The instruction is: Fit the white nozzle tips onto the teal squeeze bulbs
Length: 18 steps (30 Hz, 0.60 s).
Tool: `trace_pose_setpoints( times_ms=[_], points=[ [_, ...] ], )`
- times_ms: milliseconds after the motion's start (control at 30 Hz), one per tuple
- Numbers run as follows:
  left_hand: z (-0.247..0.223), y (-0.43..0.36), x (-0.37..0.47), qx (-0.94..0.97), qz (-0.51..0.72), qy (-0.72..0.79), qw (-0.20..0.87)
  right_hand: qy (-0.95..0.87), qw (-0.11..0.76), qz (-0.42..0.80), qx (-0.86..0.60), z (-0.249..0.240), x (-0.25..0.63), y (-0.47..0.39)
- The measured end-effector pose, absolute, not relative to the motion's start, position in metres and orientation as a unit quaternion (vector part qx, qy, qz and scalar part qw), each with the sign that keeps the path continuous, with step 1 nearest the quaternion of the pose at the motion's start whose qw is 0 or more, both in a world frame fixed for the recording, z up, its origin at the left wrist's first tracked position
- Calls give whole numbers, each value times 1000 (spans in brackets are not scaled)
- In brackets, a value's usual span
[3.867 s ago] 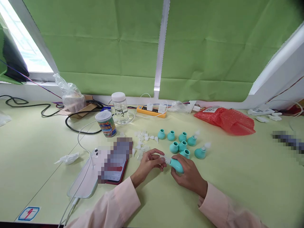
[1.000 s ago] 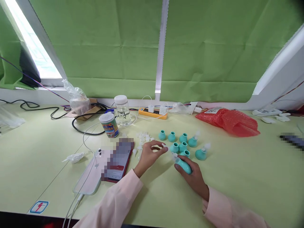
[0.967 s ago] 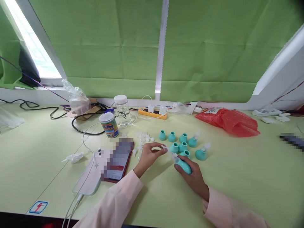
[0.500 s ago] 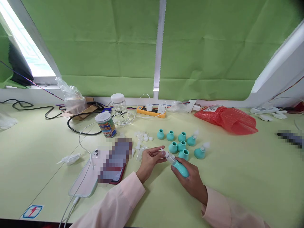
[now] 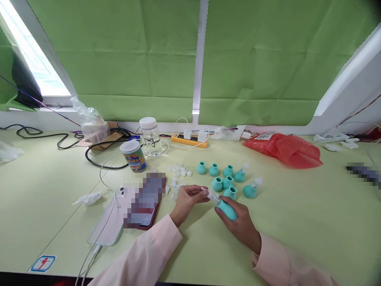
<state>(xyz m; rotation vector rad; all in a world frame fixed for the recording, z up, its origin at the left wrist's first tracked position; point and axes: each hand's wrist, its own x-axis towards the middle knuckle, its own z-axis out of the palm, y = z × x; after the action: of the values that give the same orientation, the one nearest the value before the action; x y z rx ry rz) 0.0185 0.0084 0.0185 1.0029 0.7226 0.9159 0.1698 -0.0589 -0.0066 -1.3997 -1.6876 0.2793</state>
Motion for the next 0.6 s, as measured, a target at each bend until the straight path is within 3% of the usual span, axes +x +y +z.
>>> trace_pose_setpoints(
  times_ms=[133,400,600],
  points=[
    [19,10,16,475,386,302,731,-662,438,192,-577,-1,170,-58],
    [22,9,14,509,357,265,737,-494,461,506,-537,10,167,-57],
    [17,8,19,518,374,267,721,-436,494,564,-498,12,164,-58]
  ],
)
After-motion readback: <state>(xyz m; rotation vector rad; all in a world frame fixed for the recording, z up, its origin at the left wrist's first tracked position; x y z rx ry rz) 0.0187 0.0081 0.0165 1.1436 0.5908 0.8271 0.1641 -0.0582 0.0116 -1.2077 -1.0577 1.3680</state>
